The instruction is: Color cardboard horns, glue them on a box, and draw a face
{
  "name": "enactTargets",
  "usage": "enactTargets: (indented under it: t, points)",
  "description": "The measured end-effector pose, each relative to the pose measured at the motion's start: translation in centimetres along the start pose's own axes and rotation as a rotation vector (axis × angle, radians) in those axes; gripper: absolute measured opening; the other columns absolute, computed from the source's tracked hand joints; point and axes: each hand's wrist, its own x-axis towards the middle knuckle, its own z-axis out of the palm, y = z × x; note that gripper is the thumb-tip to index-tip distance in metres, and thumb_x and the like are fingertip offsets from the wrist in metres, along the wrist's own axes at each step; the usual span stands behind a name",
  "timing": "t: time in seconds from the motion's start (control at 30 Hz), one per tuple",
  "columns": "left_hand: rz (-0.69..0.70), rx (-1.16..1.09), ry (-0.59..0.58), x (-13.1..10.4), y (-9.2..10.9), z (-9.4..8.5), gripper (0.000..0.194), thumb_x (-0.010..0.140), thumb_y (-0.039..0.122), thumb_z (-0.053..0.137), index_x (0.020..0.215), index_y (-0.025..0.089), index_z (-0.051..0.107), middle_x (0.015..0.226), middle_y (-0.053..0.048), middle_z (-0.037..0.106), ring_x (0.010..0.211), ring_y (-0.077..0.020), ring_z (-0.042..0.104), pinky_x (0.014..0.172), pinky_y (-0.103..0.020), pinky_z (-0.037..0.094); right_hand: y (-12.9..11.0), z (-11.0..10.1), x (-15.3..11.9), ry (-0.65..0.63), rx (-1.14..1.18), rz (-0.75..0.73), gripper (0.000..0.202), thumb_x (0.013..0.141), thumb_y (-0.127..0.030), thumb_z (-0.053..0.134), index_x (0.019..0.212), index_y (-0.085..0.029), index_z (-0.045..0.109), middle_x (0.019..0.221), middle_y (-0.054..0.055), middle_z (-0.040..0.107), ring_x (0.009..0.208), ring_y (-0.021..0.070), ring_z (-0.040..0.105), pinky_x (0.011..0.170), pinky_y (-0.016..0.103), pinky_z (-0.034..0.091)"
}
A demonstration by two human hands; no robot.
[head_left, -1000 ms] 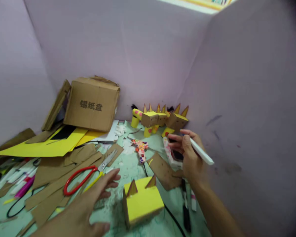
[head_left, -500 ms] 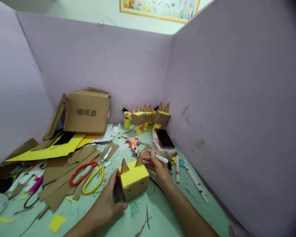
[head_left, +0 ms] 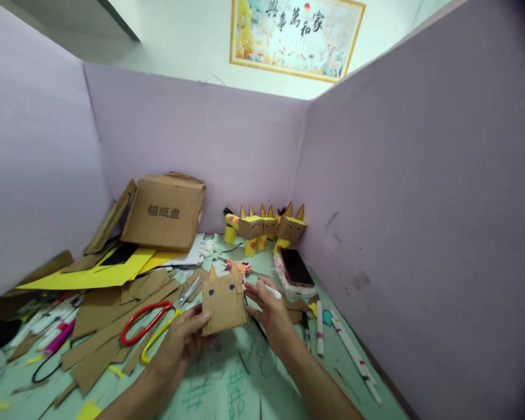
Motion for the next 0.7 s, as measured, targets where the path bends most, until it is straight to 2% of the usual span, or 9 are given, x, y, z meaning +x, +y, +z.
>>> enactTargets:
  t: [0.07,0.2,0.33,0.4,0.53,0.63,0.7]
  points:
    - [0.026,-0.031,0.016,-0.2,0.0,0.1,0.041,0.069,0.03,0.072,0.105,0.013,0.063,0.108,-0.012,0.07,0.099,-0.0272,0.064,0.064,-0.03,0.055,0.4,0.6,0.0,-0.056,-0.005,0.042,0.054,0.058,-0.044,0.081,0.102,-0.024,0.056,0.101,0.007,0.07,0.097,0.0269,0.065,0.071,0.035,0.052]
    - [-0.001,-0.056,-0.033,0.4,-1.3,-0.7,0.056,0.065,0.035,0.075,0.114,0.014,0.058,0.113,-0.013,0.068,0.104,-0.0307,0.063,0.068,-0.031,0.055,2.0,0.4,-0.1,-0.086,-0.008,0.075,0.065,0.05,-0.033,0.088,0.105,-0.025,0.055,0.109,0.006,0.068,0.1,0.0252,0.064,0.083,0.035,0.049]
    - [0.027,-0.029,-0.12,1.3,-2.9,-1.7,0.081,0.055,0.039,0.081,0.126,0.016,0.049,0.119,-0.016,0.064,0.109,-0.0352,0.059,0.076,-0.037,0.053,3.0,-0.4,-0.1,-0.118,0.006,0.051,0.064,0.055,-0.033,0.086,0.11,-0.024,0.053,0.116,0.008,0.066,0.106,0.0269,0.062,0.089,0.038,0.046]
    - [0.031,-0.022,-0.135,1.4,-3.2,-1.9,0.084,0.055,0.038,0.081,0.128,0.016,0.046,0.119,-0.016,0.064,0.111,-0.0363,0.058,0.08,-0.039,0.052,2.9,-0.5,-0.2,-0.13,-0.006,0.035,0.06,0.059,-0.033,0.084,0.11,-0.024,0.053,0.117,0.009,0.066,0.107,0.0274,0.062,0.089,0.039,0.046]
    - [0.001,-0.059,-0.069,0.9,-2.4,-1.6,0.074,0.06,0.029,0.075,0.126,0.014,0.046,0.12,-0.014,0.063,0.11,-0.034,0.059,0.085,-0.039,0.051,1.2,-0.5,-0.4,-0.071,-0.126,-0.081,0.05,0.063,-0.036,0.081,0.103,-0.023,0.055,0.105,0.008,0.071,0.104,0.0247,0.063,0.091,0.037,0.046]
    - [0.018,-0.051,0.012,0.8,-1.6,-1.4,0.071,0.062,0.026,0.074,0.126,0.016,0.046,0.118,-0.011,0.063,0.11,-0.0326,0.059,0.078,-0.035,0.054,-1.1,-1.4,-0.7,0.055,-0.141,-0.253,0.034,0.078,-0.04,0.068,0.104,-0.024,0.053,0.103,0.005,0.072,0.093,0.0203,0.067,0.089,0.038,0.047]
    - [0.019,-0.044,0.053,0.9,-1.4,-1.3,0.068,0.062,0.023,0.074,0.124,0.017,0.049,0.117,-0.009,0.063,0.11,-0.0311,0.059,0.074,-0.032,0.056,-2.4,-2.6,-1.1,0.157,-0.181,-0.315,0.029,0.079,-0.038,0.065,0.101,-0.023,0.054,0.094,0.004,0.074,0.081,0.0186,0.069,0.082,0.037,0.049]
